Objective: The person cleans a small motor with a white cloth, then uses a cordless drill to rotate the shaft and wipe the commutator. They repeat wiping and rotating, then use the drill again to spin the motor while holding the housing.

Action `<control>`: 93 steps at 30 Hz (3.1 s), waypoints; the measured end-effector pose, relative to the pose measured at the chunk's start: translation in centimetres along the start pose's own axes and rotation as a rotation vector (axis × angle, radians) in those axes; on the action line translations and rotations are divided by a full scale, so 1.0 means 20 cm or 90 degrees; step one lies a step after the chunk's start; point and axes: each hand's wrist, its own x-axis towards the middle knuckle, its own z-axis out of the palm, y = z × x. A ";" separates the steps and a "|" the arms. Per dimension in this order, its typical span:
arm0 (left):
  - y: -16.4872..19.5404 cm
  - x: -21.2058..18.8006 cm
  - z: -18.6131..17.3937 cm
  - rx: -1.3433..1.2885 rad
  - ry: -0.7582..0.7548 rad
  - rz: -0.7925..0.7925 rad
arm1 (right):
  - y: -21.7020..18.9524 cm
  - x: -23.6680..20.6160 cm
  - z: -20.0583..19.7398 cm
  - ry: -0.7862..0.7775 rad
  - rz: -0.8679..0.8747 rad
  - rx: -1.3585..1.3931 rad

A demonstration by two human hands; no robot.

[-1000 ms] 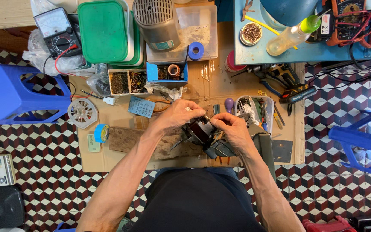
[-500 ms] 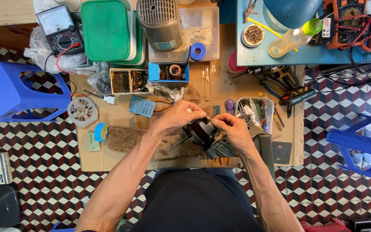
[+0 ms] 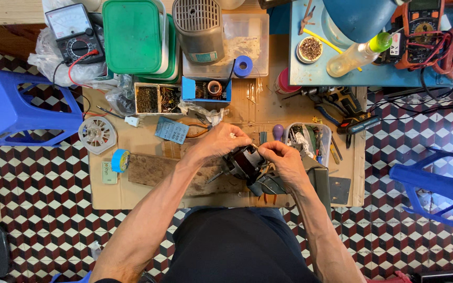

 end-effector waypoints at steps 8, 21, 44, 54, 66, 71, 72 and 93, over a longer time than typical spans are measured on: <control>-0.06 0.06 0.01 0.020 0.009 0.077 | 0.02 0.00 -0.01 0.030 0.015 -0.041; -0.05 0.08 0.00 0.063 0.015 0.120 | 0.04 0.02 -0.02 0.014 -0.017 -0.027; 0.09 0.00 0.02 0.209 0.003 0.062 | -0.17 -0.11 0.11 0.054 -0.187 -0.297; 0.07 -0.14 0.08 0.181 0.180 0.176 | -0.26 -0.18 0.20 0.054 -0.336 -0.381; 0.06 -0.44 0.23 0.062 0.364 0.181 | -0.09 -0.07 0.18 0.109 -0.156 -0.138; 0.14 -0.40 0.31 0.122 0.405 0.068 | -0.11 -0.04 0.18 0.100 -0.126 -0.175; 0.16 -0.38 0.33 0.134 0.417 0.071 | -0.12 -0.04 0.16 0.098 -0.108 -0.201; 0.25 -0.32 0.42 0.107 0.519 -0.045 | -0.26 0.04 0.06 -0.085 -0.240 -0.393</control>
